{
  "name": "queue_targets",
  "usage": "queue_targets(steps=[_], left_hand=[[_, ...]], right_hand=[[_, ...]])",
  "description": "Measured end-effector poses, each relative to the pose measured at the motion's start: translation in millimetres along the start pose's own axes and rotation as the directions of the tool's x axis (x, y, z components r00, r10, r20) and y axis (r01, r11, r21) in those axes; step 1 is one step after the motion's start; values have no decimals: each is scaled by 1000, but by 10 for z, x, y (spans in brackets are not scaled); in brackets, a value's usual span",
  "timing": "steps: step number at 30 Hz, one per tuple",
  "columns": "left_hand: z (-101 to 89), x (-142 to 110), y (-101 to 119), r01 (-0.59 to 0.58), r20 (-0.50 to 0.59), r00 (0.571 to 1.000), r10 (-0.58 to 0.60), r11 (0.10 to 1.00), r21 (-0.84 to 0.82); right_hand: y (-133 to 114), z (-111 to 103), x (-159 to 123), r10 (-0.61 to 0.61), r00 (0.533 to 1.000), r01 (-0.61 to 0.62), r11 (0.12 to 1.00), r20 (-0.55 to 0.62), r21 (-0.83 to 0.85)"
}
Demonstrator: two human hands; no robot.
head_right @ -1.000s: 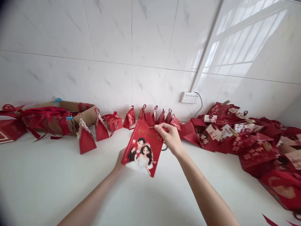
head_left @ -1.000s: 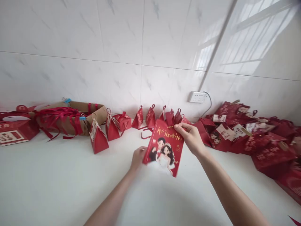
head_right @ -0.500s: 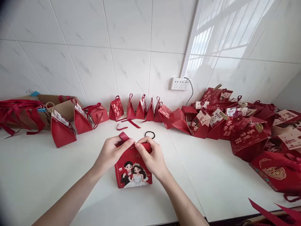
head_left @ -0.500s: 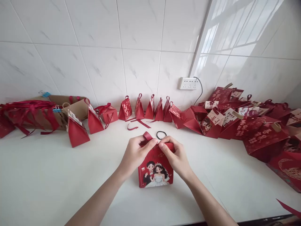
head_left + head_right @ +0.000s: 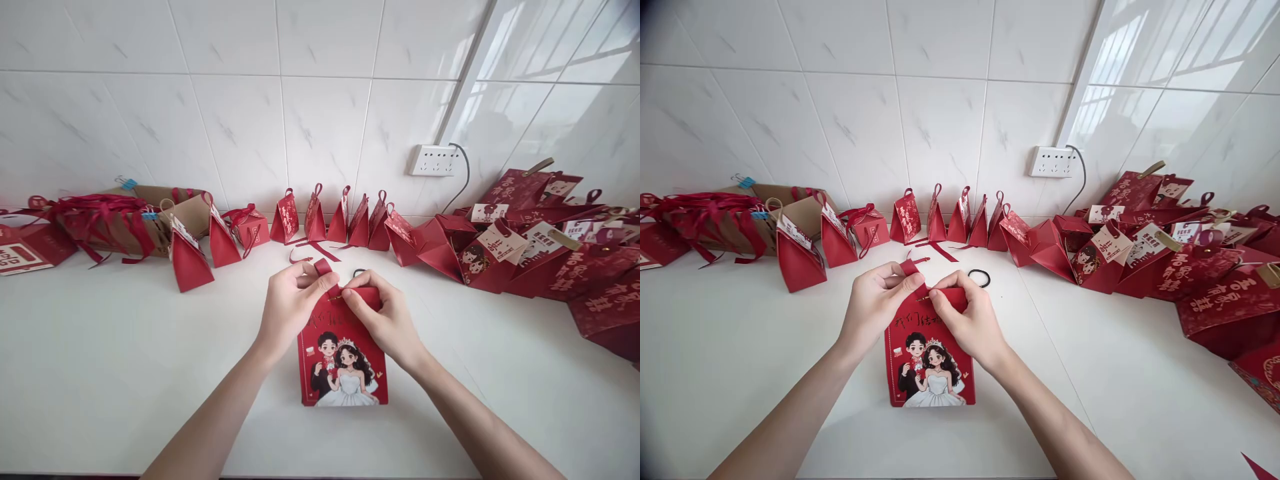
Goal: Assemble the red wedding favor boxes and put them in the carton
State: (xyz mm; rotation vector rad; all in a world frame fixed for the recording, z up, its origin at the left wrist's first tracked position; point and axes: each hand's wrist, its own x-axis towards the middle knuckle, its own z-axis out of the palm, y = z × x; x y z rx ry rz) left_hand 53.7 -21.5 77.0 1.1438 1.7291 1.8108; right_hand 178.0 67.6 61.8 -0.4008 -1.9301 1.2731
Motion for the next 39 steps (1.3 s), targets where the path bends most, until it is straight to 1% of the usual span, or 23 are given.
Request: queue_targets(steps=[3, 5, 8, 11, 14, 16, 18, 20, 22, 23, 25, 27, 30, 33, 36, 39], left_hand=[[-51, 20, 16, -115, -42, 992, 115, 993, 15], [-72, 24, 26, -143, -51, 988, 145, 989, 27], [-79, 25, 35, -132, -18, 991, 133, 990, 50], [-66, 26, 40, -110, 35, 994, 108, 992, 60], [-41, 15, 35, -65, 136, 989, 55, 996, 66], [-17, -2, 20, -70, 172, 984, 50, 991, 113], [10, -21, -1, -93, 145, 987, 71, 983, 157], [31, -38, -21, -106, 123, 989, 87, 981, 162], [42, -47, -38, -121, 101, 989, 106, 981, 154], [44, -49, -45, -129, 89, 989, 116, 979, 158], [46, -52, -56, -147, 61, 988, 139, 974, 173], [48, -57, -64, -160, 38, 987, 156, 969, 191], [54, -67, -71, -166, 3, 986, 170, 963, 211], [66, -73, -71, -177, -22, 982, 187, 958, 227], [78, -78, -65, -198, -27, 977, 211, 950, 239], [88, -89, -52, -204, -30, 975, 218, 946, 253]], right_hand=[[-22, 10, 118, -18, 996, 20, 999, 82, -28], [-19, 32, 144, -6, 994, 9, 1000, 112, -28], [-2, 65, 112, 45, 994, -46, 999, 102, 4], [9, 65, 56, 89, 995, -90, 995, 46, 29], [25, 35, 14, 96, 995, -96, 995, -10, 14], [49, 13, -10, 86, 996, -86, 996, -27, -5], [81, -1, -36, 21, 998, -23, 999, -58, -48], [116, -5, -59, -124, 987, 111, 986, -102, -126], [145, -1, -77, -285, 951, 255, 942, -120, -219], [154, 2, -83, -350, 930, 312, 913, -109, -263], [163, 8, -89, -430, 899, 383, 861, -79, -334], [160, 12, -88, -460, 885, 404, 836, -71, -371], [148, 13, -82, -464, 882, 403, 832, -80, -381], [139, 15, -83, -482, 874, 422, 815, -62, -396], [138, 23, -91, -500, 864, 435, 799, -57, -414], [141, 32, -98, -524, 848, 444, 783, -77, -436]])
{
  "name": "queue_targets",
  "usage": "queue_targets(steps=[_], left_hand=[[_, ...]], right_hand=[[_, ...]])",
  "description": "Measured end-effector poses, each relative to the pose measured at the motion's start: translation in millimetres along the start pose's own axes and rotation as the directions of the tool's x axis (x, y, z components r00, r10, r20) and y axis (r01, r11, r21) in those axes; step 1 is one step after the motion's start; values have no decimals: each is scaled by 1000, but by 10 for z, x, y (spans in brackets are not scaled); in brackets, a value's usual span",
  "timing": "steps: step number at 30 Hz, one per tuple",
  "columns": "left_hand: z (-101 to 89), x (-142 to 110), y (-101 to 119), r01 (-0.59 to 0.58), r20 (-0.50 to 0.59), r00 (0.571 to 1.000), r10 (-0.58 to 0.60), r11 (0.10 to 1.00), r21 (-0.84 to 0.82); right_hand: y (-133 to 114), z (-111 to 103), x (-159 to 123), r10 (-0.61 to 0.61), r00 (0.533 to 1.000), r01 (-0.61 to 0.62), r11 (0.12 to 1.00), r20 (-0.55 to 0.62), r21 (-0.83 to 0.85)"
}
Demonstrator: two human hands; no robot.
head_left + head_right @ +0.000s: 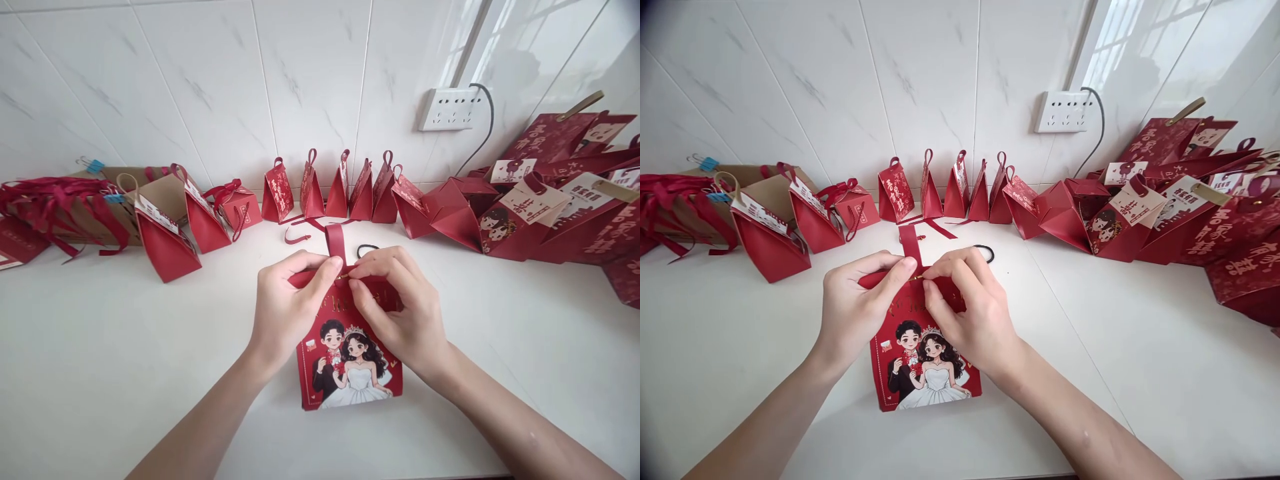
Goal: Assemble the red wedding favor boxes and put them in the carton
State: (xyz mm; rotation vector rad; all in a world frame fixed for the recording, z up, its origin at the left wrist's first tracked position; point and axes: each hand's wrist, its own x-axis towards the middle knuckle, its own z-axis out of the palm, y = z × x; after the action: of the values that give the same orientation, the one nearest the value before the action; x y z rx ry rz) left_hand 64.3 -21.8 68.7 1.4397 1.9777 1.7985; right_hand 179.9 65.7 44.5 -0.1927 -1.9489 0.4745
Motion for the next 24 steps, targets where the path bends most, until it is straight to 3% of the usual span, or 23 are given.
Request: queue_targets(steps=[15, 19, 21, 24], left_hand=[[0, -30, 19, 5, -19, 1000, -5, 1000, -1], [-2, -36, 18, 1, -12, 1000, -2, 1000, -5], [3, -42, 16, 9, -4, 1000, -9, 1000, -12], [10, -47, 17, 12, 8, 1000, -12, 1000, -26]], right_hand=[[-28, -20, 9, -5, 1000, 6, 1000, 24, -29], [-58, -42, 15, 200, 980, -200, 974, 7, 106], [-79, -57, 27, 322, 945, -327, 929, 54, 172], [-104, -75, 47, 412, 901, -433, 869, 133, 239]])
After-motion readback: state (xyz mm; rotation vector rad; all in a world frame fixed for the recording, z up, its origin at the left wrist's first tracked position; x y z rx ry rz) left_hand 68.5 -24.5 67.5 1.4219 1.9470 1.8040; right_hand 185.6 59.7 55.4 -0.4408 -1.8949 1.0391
